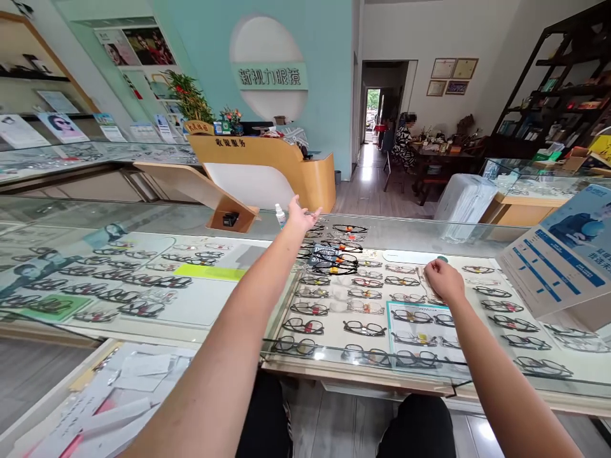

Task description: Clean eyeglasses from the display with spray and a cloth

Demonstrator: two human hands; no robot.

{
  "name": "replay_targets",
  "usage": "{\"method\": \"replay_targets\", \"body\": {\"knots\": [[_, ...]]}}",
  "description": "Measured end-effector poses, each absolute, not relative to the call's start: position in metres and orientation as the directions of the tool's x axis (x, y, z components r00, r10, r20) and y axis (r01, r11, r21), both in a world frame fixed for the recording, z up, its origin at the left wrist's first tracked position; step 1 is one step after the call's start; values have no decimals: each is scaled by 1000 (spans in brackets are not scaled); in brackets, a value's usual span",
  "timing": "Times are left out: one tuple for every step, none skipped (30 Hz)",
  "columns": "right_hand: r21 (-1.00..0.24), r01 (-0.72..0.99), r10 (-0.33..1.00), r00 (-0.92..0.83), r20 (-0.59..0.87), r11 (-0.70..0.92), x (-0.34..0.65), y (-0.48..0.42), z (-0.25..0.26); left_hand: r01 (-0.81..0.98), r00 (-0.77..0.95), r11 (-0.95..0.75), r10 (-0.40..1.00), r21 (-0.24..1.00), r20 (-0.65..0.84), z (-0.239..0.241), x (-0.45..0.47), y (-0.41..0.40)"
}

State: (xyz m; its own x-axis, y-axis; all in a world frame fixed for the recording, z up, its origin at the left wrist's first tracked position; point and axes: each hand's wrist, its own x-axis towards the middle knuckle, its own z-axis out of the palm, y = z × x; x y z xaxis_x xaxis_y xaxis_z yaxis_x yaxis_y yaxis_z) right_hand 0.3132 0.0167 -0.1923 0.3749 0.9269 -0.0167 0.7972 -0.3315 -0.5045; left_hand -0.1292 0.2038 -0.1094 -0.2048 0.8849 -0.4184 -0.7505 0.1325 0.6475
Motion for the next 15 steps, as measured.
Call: {"method": "replay_targets", "body": {"knots": [[-501,799,928,373,-21,-332,313,17,-192,-728,-165,160,903,666,-397,-103,-130,187],[-495,803,929,369,-23,-331,313,17,-191,-688,-110,195,924,699,-366,-99,-132,165],[-488,809,931,364,-25,-329,313,17,-190,-597,-22,244,947,764,-320,-96,-136,139],[-479,815,933,359,-26,-326,314,17,-189,-462,88,271,962,844,-260,-95,-142,108],[-467,823,935,353,-27,-324,314,18,-188,-310,168,260,962,915,-216,-96,-149,73],[-452,832,937,347,-32,-323,315,20,-188,-162,208,236,957,958,-200,-98,-159,34],[-432,842,940,340,-39,-322,317,22,-188,-38,210,209,958,977,-196,-102,-170,-7],[-403,855,941,333,-52,-325,318,23,-188,46,187,198,961,979,-203,-106,-183,-49],[-376,869,944,323,-63,-322,320,25,-190,105,136,193,969,976,-206,-110,-197,-92],[-347,882,947,313,-73,-318,322,27,-192,172,58,181,979,968,-193,-113,-212,-135],[-325,891,948,308,-78,-316,324,29,-194,280,-28,175,984,944,-174,-117,-228,-176],[-305,900,950,303,-79,-312,326,30,-197,425,-127,190,981,885,-149,-120,-244,-216],[-278,910,951,301,-70,-308,329,31,-200,574,-234,231,966,786,-112,-123,-259,-254],[-255,921,955,291,-55,-295,332,32,-204,697,-315,277,947,661,-65,-127,-274,-289],[-230,932,959,279,-38,-280,335,32,-207,791,-346,319,937,522,-48,-132,-287,-321]]}}
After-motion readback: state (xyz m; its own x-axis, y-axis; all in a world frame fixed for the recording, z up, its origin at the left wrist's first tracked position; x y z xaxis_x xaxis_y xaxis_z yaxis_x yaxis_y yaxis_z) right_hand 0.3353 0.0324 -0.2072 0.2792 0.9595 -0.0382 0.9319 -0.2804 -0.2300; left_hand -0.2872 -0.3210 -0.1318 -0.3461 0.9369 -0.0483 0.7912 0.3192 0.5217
